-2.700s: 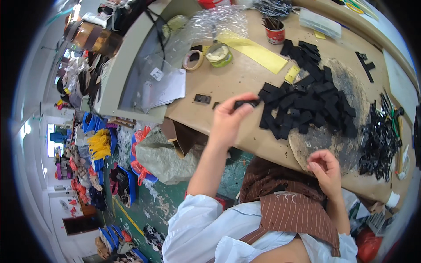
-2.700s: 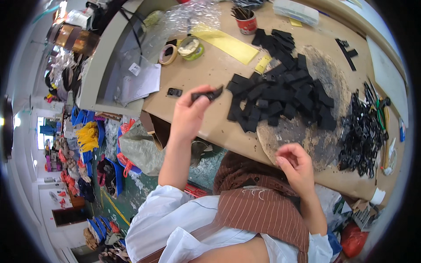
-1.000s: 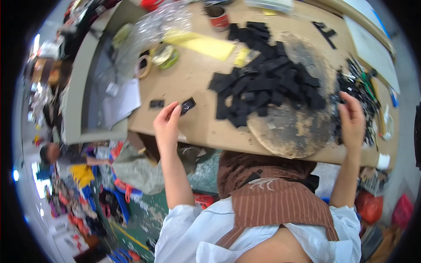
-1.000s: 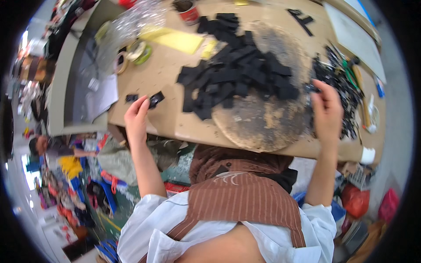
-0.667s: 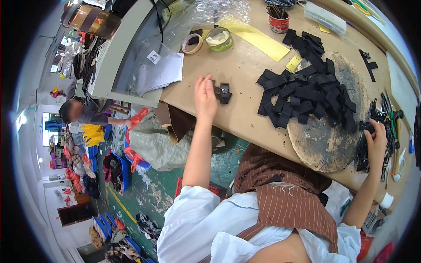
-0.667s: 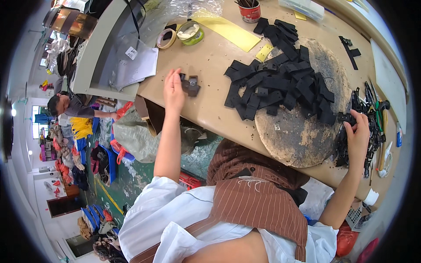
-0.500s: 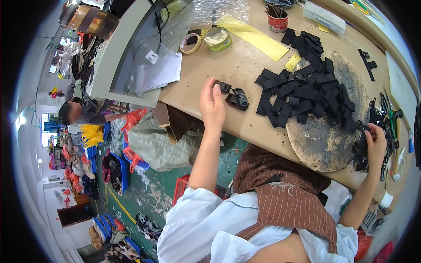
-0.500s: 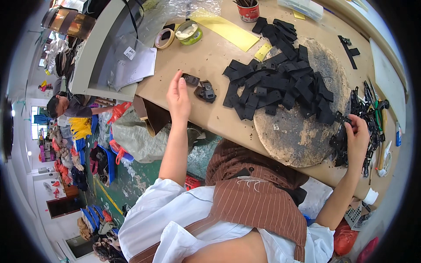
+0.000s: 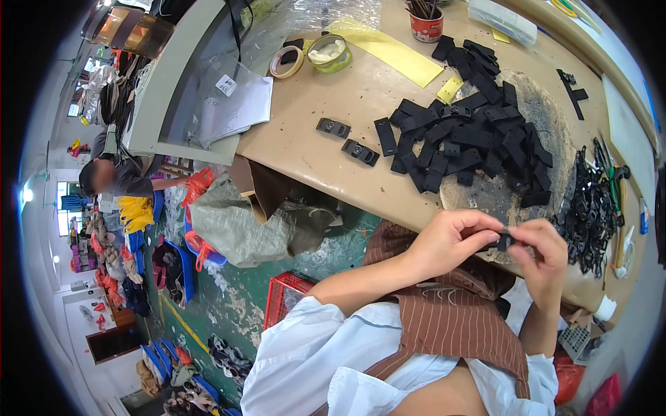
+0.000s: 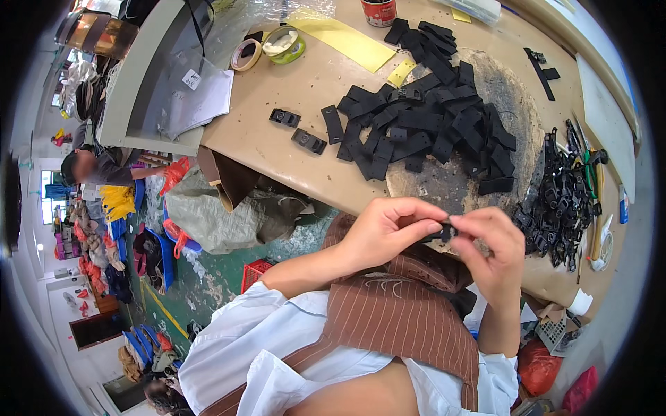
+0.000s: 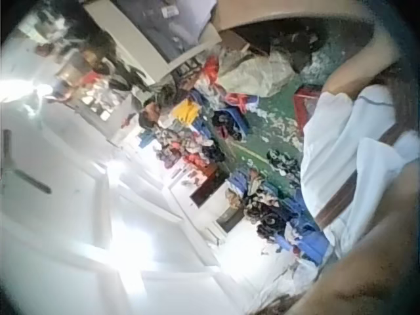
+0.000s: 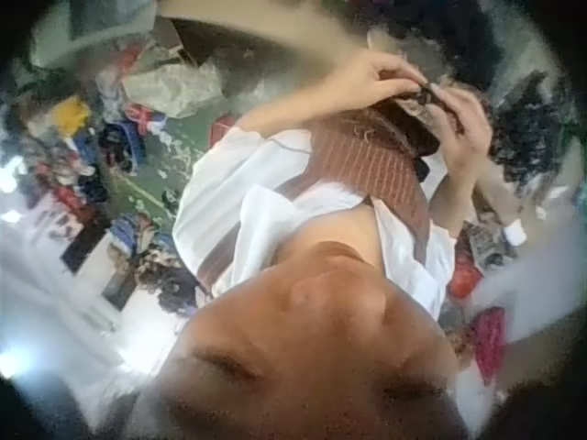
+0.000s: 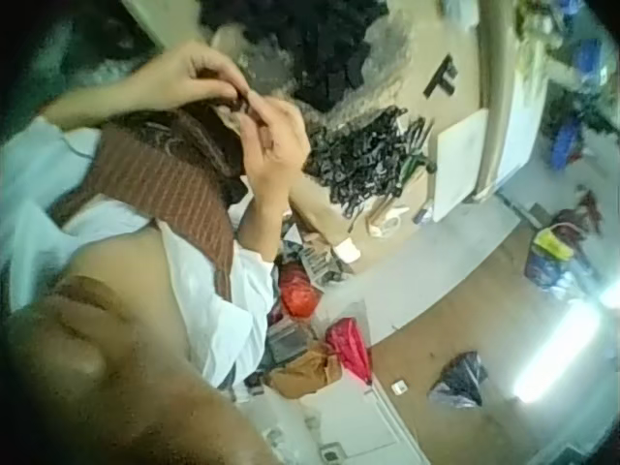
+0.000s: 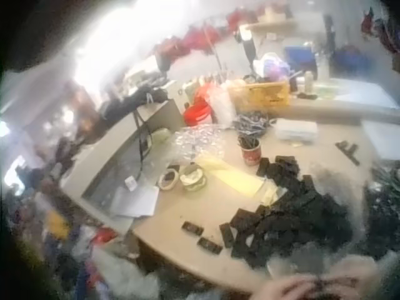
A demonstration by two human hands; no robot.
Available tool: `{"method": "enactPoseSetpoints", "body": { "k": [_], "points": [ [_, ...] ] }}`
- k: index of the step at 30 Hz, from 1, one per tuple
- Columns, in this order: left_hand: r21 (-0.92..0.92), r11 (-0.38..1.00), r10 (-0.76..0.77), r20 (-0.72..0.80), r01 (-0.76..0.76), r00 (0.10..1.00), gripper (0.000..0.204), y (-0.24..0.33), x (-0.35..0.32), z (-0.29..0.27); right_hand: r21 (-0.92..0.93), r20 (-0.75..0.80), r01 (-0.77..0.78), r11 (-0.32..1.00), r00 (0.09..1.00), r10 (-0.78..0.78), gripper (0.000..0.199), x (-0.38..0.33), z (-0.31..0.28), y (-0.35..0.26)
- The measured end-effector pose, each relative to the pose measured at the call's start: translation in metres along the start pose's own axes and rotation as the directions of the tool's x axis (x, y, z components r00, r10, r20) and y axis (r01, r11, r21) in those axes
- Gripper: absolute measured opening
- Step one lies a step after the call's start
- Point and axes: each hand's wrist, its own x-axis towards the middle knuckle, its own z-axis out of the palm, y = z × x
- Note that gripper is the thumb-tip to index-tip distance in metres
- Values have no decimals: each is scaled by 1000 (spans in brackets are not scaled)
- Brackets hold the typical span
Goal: The person repeatedly picks up black plastic buckles and fabric straps from a table, inserts the strap into the buckle, and places the assembled unit on the table. The process is continuous and repetitive, with the person handling items one at a time.
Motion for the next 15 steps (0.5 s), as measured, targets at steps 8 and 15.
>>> {"method": "enactPoseSetpoints", "body": {
  "k": [8, 15],
  "points": [
    [28, 1000, 11, -47, -9, 999, 17, -7, -16, -2, -2, 109, 253, 967, 962, -252, 33, -8, 13, 2],
    [547, 796, 352, -73, -258, 933, 20, -4, -18, -4, -25, 6, 134, 991, 991, -134, 24, -13, 24, 5]
  ]
}}
